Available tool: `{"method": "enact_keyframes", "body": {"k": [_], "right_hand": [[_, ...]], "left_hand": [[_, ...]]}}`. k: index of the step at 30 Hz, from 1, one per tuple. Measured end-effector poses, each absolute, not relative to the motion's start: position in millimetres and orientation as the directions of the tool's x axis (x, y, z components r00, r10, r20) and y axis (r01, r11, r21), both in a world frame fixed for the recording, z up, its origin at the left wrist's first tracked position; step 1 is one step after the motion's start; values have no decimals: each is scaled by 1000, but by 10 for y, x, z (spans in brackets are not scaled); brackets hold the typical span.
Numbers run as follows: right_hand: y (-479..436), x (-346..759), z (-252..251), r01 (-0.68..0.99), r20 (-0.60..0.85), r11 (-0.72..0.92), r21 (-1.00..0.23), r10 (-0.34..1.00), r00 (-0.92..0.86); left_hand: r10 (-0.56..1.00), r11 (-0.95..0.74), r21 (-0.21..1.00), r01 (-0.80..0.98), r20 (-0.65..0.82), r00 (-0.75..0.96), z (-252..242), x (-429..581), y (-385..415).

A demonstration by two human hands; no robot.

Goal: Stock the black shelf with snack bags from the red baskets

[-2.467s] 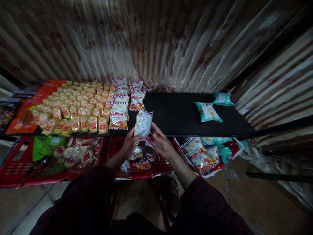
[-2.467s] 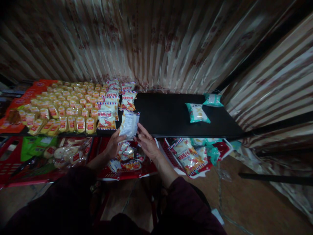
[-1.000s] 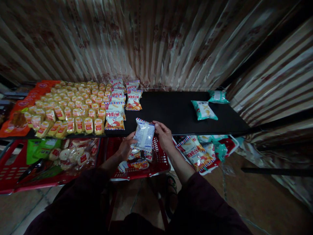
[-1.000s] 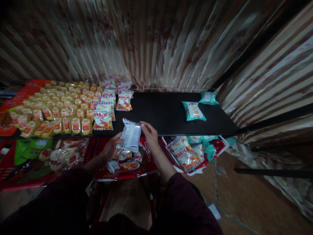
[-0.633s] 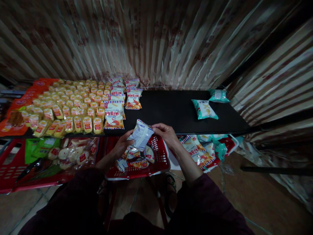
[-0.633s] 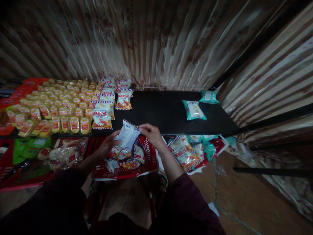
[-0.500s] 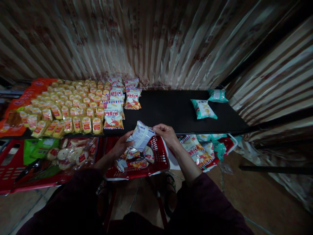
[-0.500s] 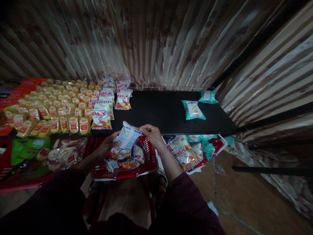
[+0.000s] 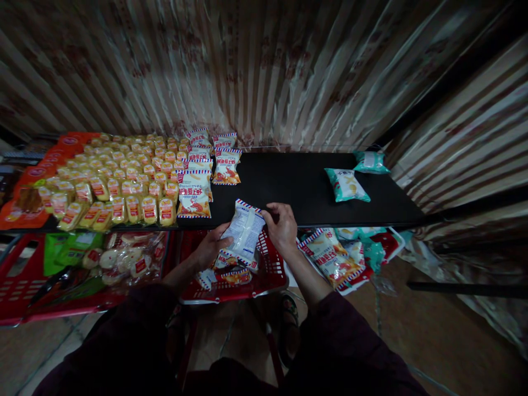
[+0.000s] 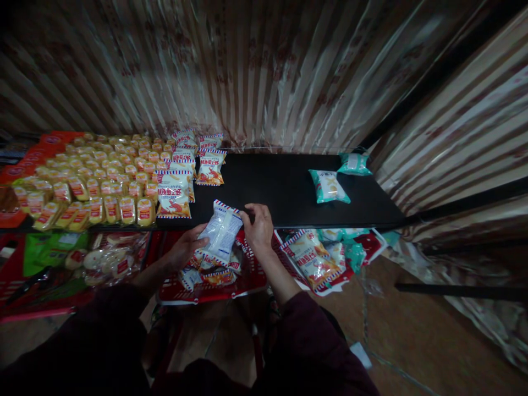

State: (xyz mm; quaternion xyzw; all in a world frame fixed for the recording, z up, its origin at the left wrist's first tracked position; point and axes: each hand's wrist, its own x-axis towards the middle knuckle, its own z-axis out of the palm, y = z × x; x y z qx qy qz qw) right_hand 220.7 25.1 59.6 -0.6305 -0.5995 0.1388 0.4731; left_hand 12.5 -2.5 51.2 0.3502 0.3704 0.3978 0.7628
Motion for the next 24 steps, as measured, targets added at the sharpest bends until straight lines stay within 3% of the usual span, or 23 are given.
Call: {"method": "enact_keyframes", "body": {"k": [5,15,20,24], "right_hand": [[179,2142,627,669,493,332,-665,868,59],[89,2040,639,561,410,370,-741,910,-59],[73,2056,622,462,401,420,-781,905,-143],[56,2051,626,311,339,388,-868,919,-199]], "left_hand": [[916,376,817,-438,-257,307,576,140,36],[956,233,836,-498,-103,274,671,163,37],[933,270,873,-405,-135,333,652,139,26],[941,156,942,-297,-51,334,686,129,25]]}}
